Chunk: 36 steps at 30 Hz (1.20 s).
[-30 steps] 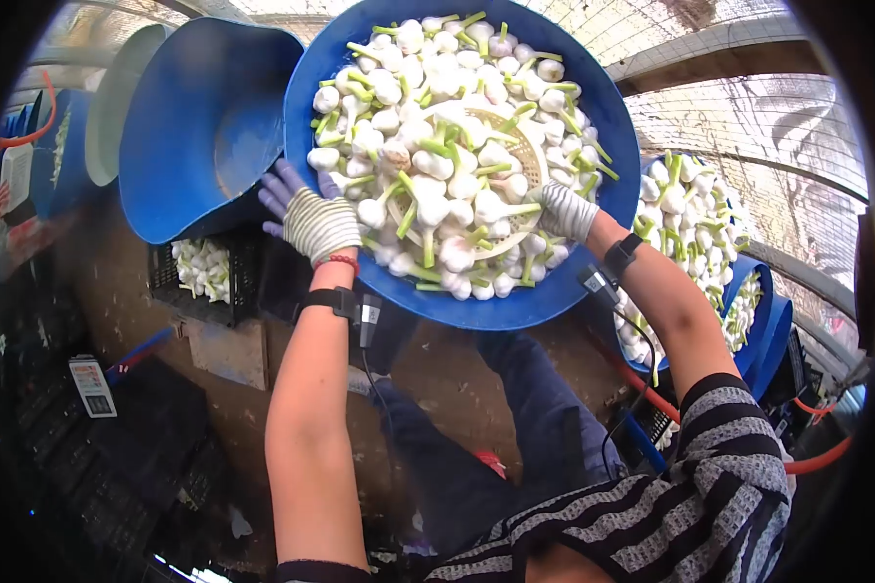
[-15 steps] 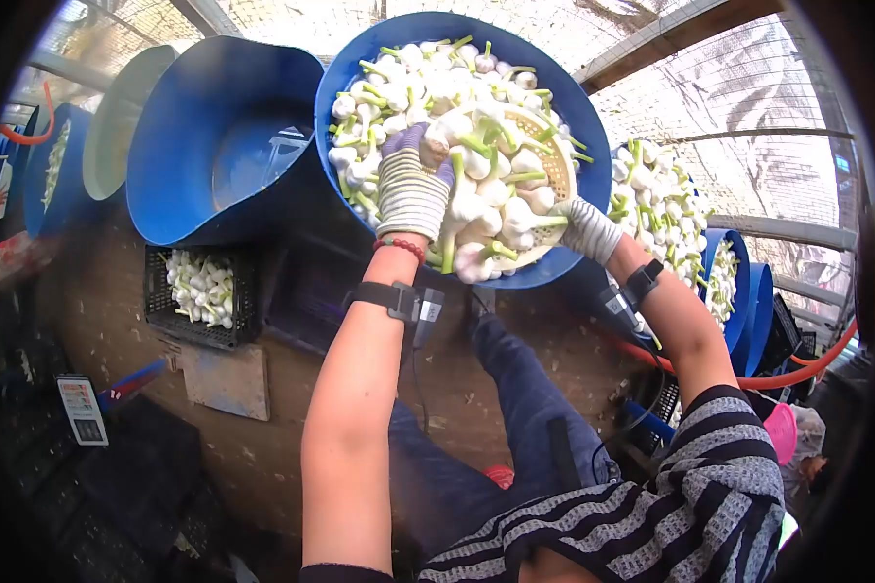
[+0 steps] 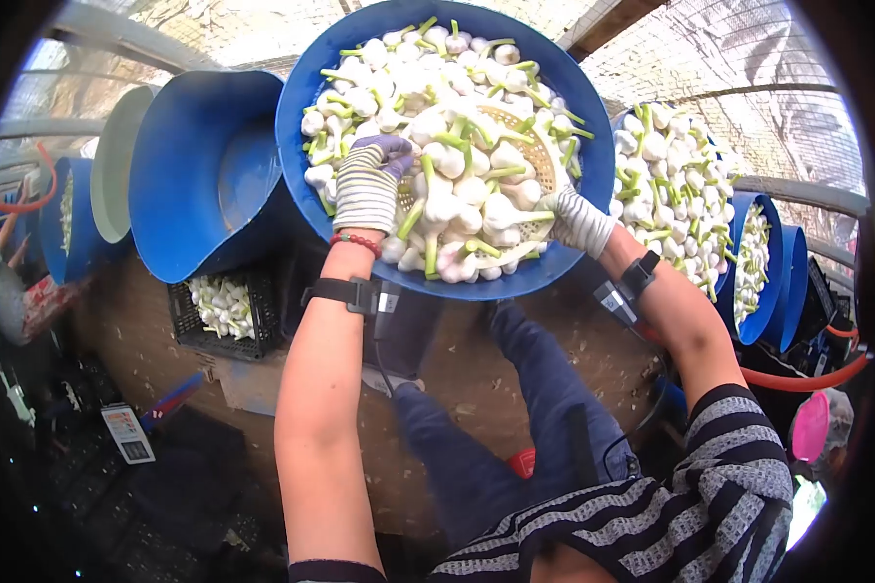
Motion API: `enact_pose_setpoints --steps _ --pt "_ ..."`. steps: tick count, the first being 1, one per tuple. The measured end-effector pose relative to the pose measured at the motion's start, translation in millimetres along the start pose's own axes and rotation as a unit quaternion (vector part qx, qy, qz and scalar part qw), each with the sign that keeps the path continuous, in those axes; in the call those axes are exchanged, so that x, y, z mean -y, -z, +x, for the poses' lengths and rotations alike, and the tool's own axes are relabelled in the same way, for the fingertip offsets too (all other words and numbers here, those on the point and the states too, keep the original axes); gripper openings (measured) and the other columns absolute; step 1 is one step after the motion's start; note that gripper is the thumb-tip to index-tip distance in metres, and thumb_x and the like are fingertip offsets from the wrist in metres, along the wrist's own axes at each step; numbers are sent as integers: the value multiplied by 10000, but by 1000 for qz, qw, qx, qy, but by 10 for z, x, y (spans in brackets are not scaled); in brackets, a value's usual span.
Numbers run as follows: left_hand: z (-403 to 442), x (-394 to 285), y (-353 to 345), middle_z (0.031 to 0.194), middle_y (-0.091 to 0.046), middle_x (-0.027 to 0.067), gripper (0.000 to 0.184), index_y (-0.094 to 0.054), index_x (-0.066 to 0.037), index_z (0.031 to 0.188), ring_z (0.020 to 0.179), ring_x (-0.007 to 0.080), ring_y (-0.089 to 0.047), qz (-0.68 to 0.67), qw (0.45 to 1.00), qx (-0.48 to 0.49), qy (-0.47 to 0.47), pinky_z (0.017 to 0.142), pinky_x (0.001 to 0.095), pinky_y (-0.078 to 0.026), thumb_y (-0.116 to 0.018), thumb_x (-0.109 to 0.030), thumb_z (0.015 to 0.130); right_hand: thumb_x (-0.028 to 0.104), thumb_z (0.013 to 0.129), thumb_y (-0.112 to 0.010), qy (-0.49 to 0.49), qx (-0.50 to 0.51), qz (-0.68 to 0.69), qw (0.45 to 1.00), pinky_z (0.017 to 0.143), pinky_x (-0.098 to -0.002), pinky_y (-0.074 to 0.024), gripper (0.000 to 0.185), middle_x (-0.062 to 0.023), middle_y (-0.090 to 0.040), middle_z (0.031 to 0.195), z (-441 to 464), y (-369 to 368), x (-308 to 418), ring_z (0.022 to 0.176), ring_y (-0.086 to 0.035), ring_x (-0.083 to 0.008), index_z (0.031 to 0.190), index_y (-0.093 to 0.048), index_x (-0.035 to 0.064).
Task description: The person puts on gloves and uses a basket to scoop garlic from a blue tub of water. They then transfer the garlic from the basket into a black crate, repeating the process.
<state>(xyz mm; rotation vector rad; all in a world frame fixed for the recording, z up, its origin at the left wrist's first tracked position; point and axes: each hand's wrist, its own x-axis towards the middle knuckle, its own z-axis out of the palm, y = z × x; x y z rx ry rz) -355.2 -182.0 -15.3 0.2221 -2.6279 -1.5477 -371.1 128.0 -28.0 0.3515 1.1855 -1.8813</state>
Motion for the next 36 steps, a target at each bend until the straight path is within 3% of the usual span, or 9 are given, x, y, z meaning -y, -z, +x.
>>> enact_pose_setpoints --steps 9,13,17,19,24,28,30,33,36 --pt "196 67 -191 886 -604 113 120 -630 -24 911 821 251 -589 113 982 -6 -149 754 364 -488 -685 -8 806 81 849 -679 -56 -3 37 998 887 -402 -568 502 -139 -626 1205 -50 215 123 1062 -645 -233 1306 -486 5" --pt "89 52 -224 993 -627 57 60 -516 -31 1011 846 118 -588 -194 977 3 86 756 274 -518 -517 -8 955 131 837 -711 -65 8 75 995 894 -416 -560 536 -134 -623 1219 -58 243 98 1079 -638 -241 1314 -490 27" --pt "122 57 -253 1023 -624 56 80 -493 -36 1002 836 106 -577 -208 969 3 131 762 251 -518 -526 9 945 175 813 -748 -61 -13 65 996 872 -428 -566 570 -126 -625 1221 -48 271 52 1074 -641 -246 1309 -501 43" --pt "141 271 -320 1003 -612 40 180 -522 -32 1065 813 90 -569 -104 994 22 3 753 239 -515 -595 7 905 178 811 -750 -64 -12 61 996 863 -429 -570 569 -125 -628 1215 -30 309 11 1069 -643 -245 1306 -504 43" --pt "91 41 -239 984 -626 82 340 -585 -46 1169 846 168 -590 -11 997 72 41 774 318 -506 -678 -59 842 173 816 -744 -62 -10 63 996 850 -426 -577 556 -128 -635 1199 -15 356 -57 1059 -649 -245 1301 -507 41" --pt "130 134 -280 933 -662 138 276 -574 -39 1135 872 220 -634 65 995 42 -58 819 370 -522 -658 -98 879 168 826 -732 -78 -10 70 994 849 -423 -581 552 -136 -633 1200 68 479 -187 1052 -652 -252 1308 -497 36" --pt "118 123 -321 998 -639 159 267 -482 -30 1174 887 267 -633 -385 901 9 201 800 356 -561 -593 -89 939 167 828 -729 -83 -11 82 993 847 -422 -583 554 -140 -630 1204 67 483 -228 1050 -653 -255 1311 -493 34" --pt "-18 39 -281 1033 -625 198 253 -417 -45 1193 907 293 -633 -527 814 -19 243 814 393 -576 -534 -108 977 155 831 -720 -51 -7 112 992 844 -422 -585 565 -149 -619 1219 46 486 -257 1048 -654 -262 1325 -476 28" --pt "-346 -127 -18 1058 -618 199 241 -463 -47 1168 890 270 -634 -526 812 -108 226 772 363 -579 -564 -132 966 137 835 -707 -49 -26 102 993 849 -428 -584 567 -155 -609 1231 -33 398 -194 1054 -651 -268 1335 -464 26"
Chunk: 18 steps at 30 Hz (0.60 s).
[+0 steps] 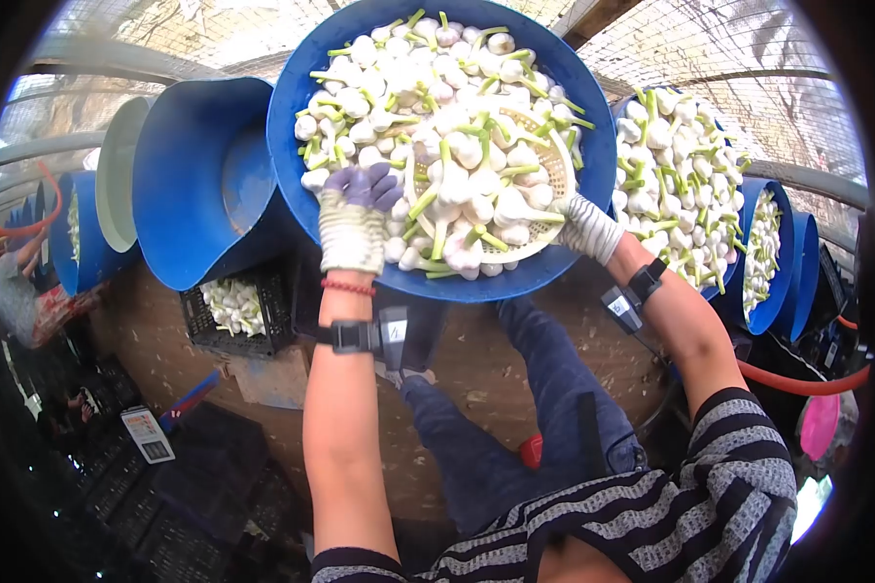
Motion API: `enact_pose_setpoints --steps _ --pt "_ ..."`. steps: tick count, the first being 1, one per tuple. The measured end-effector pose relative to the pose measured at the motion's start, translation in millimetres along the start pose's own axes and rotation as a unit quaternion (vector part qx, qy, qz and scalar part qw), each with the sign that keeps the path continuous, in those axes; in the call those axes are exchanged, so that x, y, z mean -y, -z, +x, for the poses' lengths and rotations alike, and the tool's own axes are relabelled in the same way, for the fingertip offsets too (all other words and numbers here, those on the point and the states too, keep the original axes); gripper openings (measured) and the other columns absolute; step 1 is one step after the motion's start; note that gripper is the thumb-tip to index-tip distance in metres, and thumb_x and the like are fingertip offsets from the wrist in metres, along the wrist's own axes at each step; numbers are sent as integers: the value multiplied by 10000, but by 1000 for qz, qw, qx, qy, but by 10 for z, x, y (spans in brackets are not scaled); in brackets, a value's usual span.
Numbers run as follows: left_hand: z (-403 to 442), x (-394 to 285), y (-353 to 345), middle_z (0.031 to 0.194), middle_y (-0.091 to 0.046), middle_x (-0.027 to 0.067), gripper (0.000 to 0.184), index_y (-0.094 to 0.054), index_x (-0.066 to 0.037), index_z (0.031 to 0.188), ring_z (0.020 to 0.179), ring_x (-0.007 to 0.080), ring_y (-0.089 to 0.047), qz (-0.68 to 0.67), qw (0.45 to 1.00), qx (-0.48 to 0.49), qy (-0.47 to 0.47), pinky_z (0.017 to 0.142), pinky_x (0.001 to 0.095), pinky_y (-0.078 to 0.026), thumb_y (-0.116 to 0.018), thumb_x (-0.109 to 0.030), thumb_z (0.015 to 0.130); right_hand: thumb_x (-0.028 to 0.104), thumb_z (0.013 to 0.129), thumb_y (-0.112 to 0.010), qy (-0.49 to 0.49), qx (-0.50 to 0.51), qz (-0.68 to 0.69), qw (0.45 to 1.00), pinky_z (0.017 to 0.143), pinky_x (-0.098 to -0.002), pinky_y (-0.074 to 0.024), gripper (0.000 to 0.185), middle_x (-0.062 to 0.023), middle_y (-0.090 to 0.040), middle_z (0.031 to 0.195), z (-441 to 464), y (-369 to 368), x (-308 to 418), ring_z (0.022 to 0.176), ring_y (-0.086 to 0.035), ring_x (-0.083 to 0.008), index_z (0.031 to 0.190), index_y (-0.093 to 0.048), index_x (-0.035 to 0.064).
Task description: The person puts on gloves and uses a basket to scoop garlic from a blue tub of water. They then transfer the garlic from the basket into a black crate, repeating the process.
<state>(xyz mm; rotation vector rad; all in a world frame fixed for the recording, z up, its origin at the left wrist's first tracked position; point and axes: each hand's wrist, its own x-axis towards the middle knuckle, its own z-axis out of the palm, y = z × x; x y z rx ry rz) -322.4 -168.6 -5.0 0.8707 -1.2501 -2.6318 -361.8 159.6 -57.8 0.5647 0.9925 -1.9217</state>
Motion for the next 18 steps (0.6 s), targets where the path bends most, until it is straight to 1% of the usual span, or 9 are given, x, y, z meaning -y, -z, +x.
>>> enact_pose_setpoints --steps 2,6,8,10,11,12,14,16,18 --pt "-364 -93 433 1047 -627 180 231 -510 -58 1132 854 228 -634 20 997 8 -71 742 331 -575 -595 -179 955 122 837 -696 10 -8 -37 999 850 -431 -584 565 -155 -608 1233 -180 -241 128 1057 -649 -269 1337 -455 18" --pt "-1456 -20 1623 950 -657 139 193 -554 -73 1095 713 162 -631 115 969 -213 -53 628 297 -569 -631 -134 928 91 822 -693 12 -25 -95 995 826 -408 -591 525 -142 -648 1161 -438 -497 173 996 -674 -255 1299 -492 6" --pt "-2187 194 2379 912 -652 118 178 -551 -73 1077 676 145 -611 192 929 -316 31 587 281 -545 -631 -129 929 64 813 -669 27 2 -117 993 798 -358 -594 476 -132 -665 1119 -523 -484 55 950 -685 -232 1261 -525 -5" --pt "-3069 473 3027 871 -643 86 128 -547 -74 1049 637 118 -578 270 877 -363 160 557 264 -511 -593 -65 930 116 824 -669 4 12 -177 984 880 -373 -559 587 -108 -609 1253 -773 -862 -21 1070 -641 -216 1362 -457 16" --pt "-3657 827 3685 897 -633 89 247 -546 -68 1058 720 169 -595 318 858 -343 213 652 314 -523 -683 -103 854 54 796 -642 -10 23 -184 983 846 -357 -570 584 -112 -619 1230 -856 -1082 -102 1032 -656 -210 1351 -466 3" --pt "-4715 1319 4286 1115 -607 152 579 -496 -70 1224 992 267 -608 543 737 -276 294 879 373 -511 -787 -183 737 18 770 -624 -23 8 -235 972 818 -340 -577 579 -113 -628 1206 -962 -1491 -336 993 -668 -206 1330 -480 -9" --pt "-5309 1165 4061 1391 -450 228 1108 -228 -147 1497 1283 355 -451 590 624 -168 485 1030 425 -437 -900 -221 619 7 754 -618 -18 1 -248 969 799 -334 -580 579 -103 -634 1186 -1038 -1856 -678 976 -670 -204 1317 -484 -17" --pt "-5919 1587 4292 1485 -339 244 1251 -53 -178 1541 1412 337 -275 533 594 -214 563 1150 372 -266 -880 -392 627 -42 723 -602 -20 5 -253 967 765 -325 -583 625 -122 -624 1180 -947 -1813 -1086 957 -666 -202 1331 -461 -2" --pt "-6209 1696 4290 1517 -281 227 1195 -71 -153 1539 1415 342 -270 502 597 -248 574 1154 371 -262 -841 -424 666 -46 730 -579 8 3 -222 975 787 -334 -590 648 -120 -607 1180 -873 -2033 -1543 971 -657 -215 1357 -431 24"
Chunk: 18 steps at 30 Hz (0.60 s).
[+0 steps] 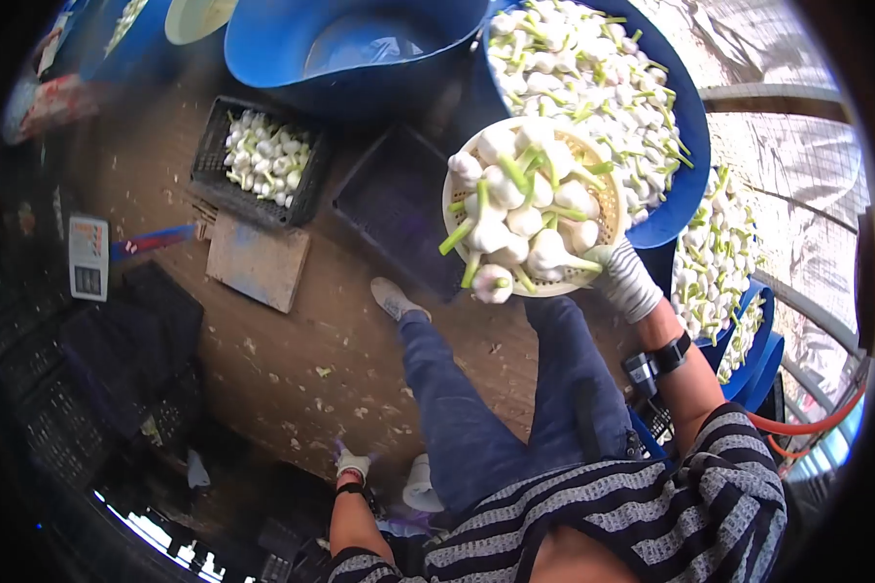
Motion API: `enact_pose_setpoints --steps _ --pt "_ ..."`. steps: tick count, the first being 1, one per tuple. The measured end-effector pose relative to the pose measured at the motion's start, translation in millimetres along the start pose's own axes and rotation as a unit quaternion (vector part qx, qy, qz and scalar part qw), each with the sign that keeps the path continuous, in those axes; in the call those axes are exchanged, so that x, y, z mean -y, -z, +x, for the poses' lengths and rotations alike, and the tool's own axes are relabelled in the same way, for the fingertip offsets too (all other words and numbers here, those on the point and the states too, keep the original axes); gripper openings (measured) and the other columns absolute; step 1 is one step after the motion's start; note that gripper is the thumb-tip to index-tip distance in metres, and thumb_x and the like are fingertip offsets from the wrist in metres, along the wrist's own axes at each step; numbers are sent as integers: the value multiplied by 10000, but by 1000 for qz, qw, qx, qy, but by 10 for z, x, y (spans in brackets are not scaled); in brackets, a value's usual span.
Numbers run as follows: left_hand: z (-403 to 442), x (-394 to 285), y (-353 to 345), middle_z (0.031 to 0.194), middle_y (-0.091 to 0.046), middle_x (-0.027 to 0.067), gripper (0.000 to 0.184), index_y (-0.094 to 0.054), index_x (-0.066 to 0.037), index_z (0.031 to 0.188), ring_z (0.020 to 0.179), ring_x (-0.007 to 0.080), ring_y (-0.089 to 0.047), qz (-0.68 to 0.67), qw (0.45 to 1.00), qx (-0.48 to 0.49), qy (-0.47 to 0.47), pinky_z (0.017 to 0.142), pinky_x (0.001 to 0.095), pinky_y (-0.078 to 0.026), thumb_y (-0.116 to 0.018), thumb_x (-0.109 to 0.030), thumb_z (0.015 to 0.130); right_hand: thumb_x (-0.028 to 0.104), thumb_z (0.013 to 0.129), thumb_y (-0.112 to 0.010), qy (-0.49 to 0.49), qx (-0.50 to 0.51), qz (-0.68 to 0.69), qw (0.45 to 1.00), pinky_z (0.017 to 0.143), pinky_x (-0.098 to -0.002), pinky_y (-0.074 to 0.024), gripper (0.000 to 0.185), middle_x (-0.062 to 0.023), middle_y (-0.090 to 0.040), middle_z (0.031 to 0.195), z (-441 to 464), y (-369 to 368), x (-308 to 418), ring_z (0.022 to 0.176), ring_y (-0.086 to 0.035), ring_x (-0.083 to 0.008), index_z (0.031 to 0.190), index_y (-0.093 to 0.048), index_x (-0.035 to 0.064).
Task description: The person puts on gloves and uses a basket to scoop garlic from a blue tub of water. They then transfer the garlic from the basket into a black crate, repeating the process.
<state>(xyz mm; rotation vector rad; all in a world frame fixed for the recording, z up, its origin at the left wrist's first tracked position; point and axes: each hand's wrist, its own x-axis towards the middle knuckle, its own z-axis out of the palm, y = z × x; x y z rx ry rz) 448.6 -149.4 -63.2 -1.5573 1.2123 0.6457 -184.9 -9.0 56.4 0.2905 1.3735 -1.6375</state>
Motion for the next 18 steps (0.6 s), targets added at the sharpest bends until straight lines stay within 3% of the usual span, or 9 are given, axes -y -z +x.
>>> enact_pose_setpoints --steps 2,4,7,10,11,13,14,15,18 --pt "91 194 -97 1549 -224 210 1143 -89 -128 1537 1418 347 -264 -32 999 0 30 1157 371 -258 -803 -456 706 -62 773 -550 62 7 -10 998 984 -342 -471 685 -111 -521 1306 177 -201 -378 1162 -544 -239 1423 -364 48" --pt "292 439 -217 1496 -346 210 835 -281 -102 1499 1377 333 -349 -145 988 39 17 1119 372 -308 -669 -451 847 -88 824 -493 184 -88 -163 965 1049 -324 -391 680 -127 -464 1375 650 -290 -973 1245 -474 -263 1464 -320 64" --pt "325 509 -132 1427 -450 212 592 -426 -64 1424 1305 326 -447 -274 960 50 -17 1059 366 -360 -553 -385 943 -111 870 -445 287 -194 -319 882 1120 -307 -278 672 -189 -303 1504 1393 -399 -1661 1371 -333 -301 1489 -325 121" --pt "654 839 -327 1385 -498 211 543 -439 -34 1406 1231 331 -512 -332 942 3 -52 1009 352 -395 -530 -332 961 -106 886 -458 321 -226 -373 840 1159 -322 -187 652 -240 -119 1570 1943 -310 -2191 1442 -187 -337 1472 -381 169" --pt "1086 1228 -633 1243 -596 147 524 -505 -77 1369 1049 197 -554 -380 924 -17 -28 933 286 -425 -600 -348 931 -89 894 -472 332 -264 -419 803 1159 -333 -193 644 -237 -118 1571 1817 -496 -2152 1441 -193 -341 1475 -373 170" --pt "994 1338 -518 1252 -599 173 497 -516 -56 1351 1094 269 -570 -311 950 4 -13 948 319 -436 -588 -309 930 -40 910 -518 342 -309 -484 744 1156 -364 -214 633 -218 -125 1574 1609 -672 -2153 1433 -213 -337 1481 -358 181" --pt "977 1393 -506 1260 -602 199 471 -526 -35 1334 1139 341 -586 -242 970 24 -6 964 353 -447 -576 -271 929 -40 910 -518 340 -309 -489 742 1156 -364 -214 633 -218 -125 1574 1524 -688 -2146 1433 -213 -337 1481 -358 181" --pt "1004 1371 -490 1260 -602 199 471 -526 -35 1334 1139 341 -586 -246 969 27 -10 964 353 -447 -576 -271 929 -21 911 -535 333 -241 -202 889 1157 -366 -209 640 -216 -120 1575 1478 -709 -2084 1433 -209 -345 1487 -344 183" --pt "886 1321 -351 1220 -626 197 508 -566 -41 1294 1136 355 -593 -86 991 83 59 968 368 -458 -674 -264 850 -52 882 -549 370 -195 -250 873 1170 -371 -176 700 -206 -98 1580 1374 -636 -2050 1440 -191 -354 1501 -303 162"
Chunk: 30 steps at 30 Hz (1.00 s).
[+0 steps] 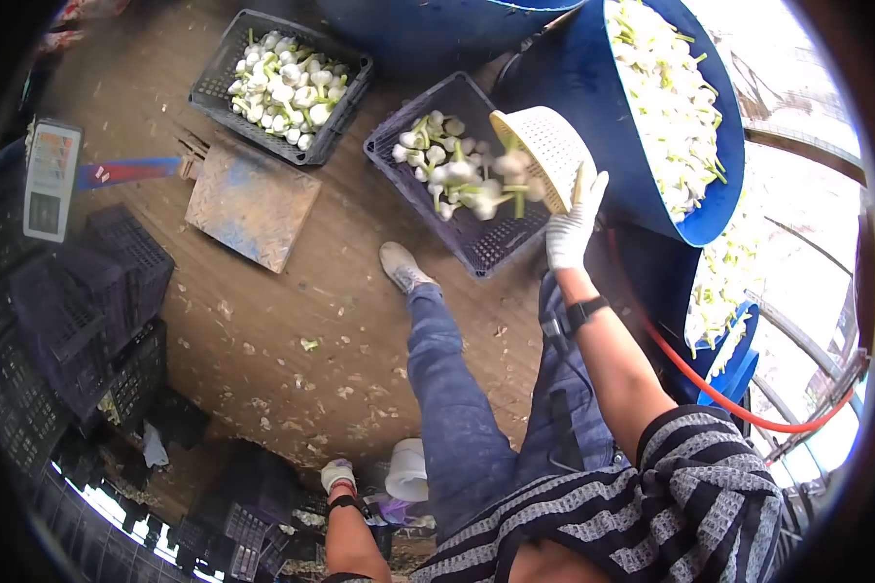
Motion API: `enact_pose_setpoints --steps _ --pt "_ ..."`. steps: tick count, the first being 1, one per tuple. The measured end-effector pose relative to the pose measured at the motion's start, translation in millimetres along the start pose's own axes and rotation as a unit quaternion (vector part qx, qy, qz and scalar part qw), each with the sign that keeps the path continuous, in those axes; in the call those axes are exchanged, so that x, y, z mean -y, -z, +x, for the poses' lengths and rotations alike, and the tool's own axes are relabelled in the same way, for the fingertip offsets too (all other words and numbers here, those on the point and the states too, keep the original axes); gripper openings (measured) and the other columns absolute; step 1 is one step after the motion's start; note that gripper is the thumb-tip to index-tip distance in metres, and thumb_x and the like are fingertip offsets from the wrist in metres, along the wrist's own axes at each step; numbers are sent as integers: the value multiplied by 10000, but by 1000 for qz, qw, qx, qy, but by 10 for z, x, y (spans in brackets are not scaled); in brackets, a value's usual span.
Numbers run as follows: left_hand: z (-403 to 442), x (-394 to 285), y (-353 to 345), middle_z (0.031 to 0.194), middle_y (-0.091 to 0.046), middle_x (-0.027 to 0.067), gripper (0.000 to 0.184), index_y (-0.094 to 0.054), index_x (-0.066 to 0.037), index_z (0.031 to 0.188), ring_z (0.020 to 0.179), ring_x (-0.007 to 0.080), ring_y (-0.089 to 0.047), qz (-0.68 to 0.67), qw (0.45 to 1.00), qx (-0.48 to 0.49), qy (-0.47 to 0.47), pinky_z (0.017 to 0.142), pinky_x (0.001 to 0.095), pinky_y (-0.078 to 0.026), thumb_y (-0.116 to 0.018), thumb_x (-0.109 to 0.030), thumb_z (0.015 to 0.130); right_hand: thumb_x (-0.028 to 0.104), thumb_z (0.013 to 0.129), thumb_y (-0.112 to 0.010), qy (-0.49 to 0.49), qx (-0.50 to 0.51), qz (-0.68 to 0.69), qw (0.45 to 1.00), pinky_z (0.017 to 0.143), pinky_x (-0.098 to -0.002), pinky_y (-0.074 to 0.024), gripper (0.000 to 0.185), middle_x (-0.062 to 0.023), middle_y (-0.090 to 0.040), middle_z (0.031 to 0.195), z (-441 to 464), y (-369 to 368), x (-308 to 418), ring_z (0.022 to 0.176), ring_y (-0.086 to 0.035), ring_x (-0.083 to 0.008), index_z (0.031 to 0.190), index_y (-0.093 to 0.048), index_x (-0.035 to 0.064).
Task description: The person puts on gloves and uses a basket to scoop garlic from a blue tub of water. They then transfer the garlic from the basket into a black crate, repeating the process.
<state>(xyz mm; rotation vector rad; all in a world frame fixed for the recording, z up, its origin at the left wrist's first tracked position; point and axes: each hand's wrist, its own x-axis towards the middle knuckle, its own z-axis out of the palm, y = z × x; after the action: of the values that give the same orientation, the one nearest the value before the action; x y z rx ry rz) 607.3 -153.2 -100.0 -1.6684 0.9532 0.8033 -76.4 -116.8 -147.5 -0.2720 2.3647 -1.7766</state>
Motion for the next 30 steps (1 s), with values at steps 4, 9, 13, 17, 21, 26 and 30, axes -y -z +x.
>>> enact_pose_setpoints --steps 4,9,13,17,21,26,30 --pt "-194 -474 -3 1319 -542 242 741 -459 -24 1381 1226 347 -528 -56 988 -117 -83 1016 366 -416 -760 -280 754 -164 809 -496 30 -25 -359 932 1179 -388 -152 772 -186 -101 1586 88 26 328 1448 -184 -327 1501 -286 108" --pt "-748 -2051 444 1392 -489 205 625 -415 -36 1416 1262 269 -484 -194 948 -148 -203 1038 337 -376 -613 -332 902 48 940 -559 9 -3 14 1000 1141 -329 -249 538 -154 -399 1466 190 753 1100 1350 -367 -247 1442 -366 26" --pt "-1982 -3958 750 1443 -435 186 537 -392 -64 1433 1305 273 -442 -275 867 -96 -404 1078 353 -344 -519 -322 980 119 994 -486 -46 -132 -25 990 775 -268 -512 260 -52 -630 1098 702 2086 1837 936 -598 -144 1228 -551 27" --pt "-2687 -5857 329 1463 -404 155 539 -303 -72 1477 1321 228 -416 -413 685 87 -594 1094 340 -327 -483 -277 1013 86 942 -519 -51 -172 -140 974 718 -291 -519 206 -80 -639 1004 1369 3149 682 877 -604 -183 1111 -596 -2" --pt "-3935 -7164 163 1403 -472 150 775 -185 -111 1515 1218 216 -490 -363 773 108 -509 1003 343 -397 -614 -390 933 106 892 -556 54 -40 -577 814 794 -367 -507 212 -126 -649 991 1991 2784 631 923 -608 -257 1063 -622 0" --pt "-4171 -7777 -318 1269 -576 171 430 -440 -31 1372 1083 292 -581 -484 719 -60 -496 915 381 -467 -492 -202 980 122 886 -473 7 -134 -625 769 758 -347 -481 430 -106 -676 890 2800 2290 -604 847 -613 -253 1316 -449 115" --pt "-4112 -7826 -301 1313 -551 193 426 -438 -16 1371 1136 352 -574 -311 804 -243 -444 923 400 -474 -451 -188 982 14 850 -484 -160 125 -611 765 623 -340 -490 642 -98 -653 818 3150 2689 -1835 708 -600 -221 1461 -309 103"
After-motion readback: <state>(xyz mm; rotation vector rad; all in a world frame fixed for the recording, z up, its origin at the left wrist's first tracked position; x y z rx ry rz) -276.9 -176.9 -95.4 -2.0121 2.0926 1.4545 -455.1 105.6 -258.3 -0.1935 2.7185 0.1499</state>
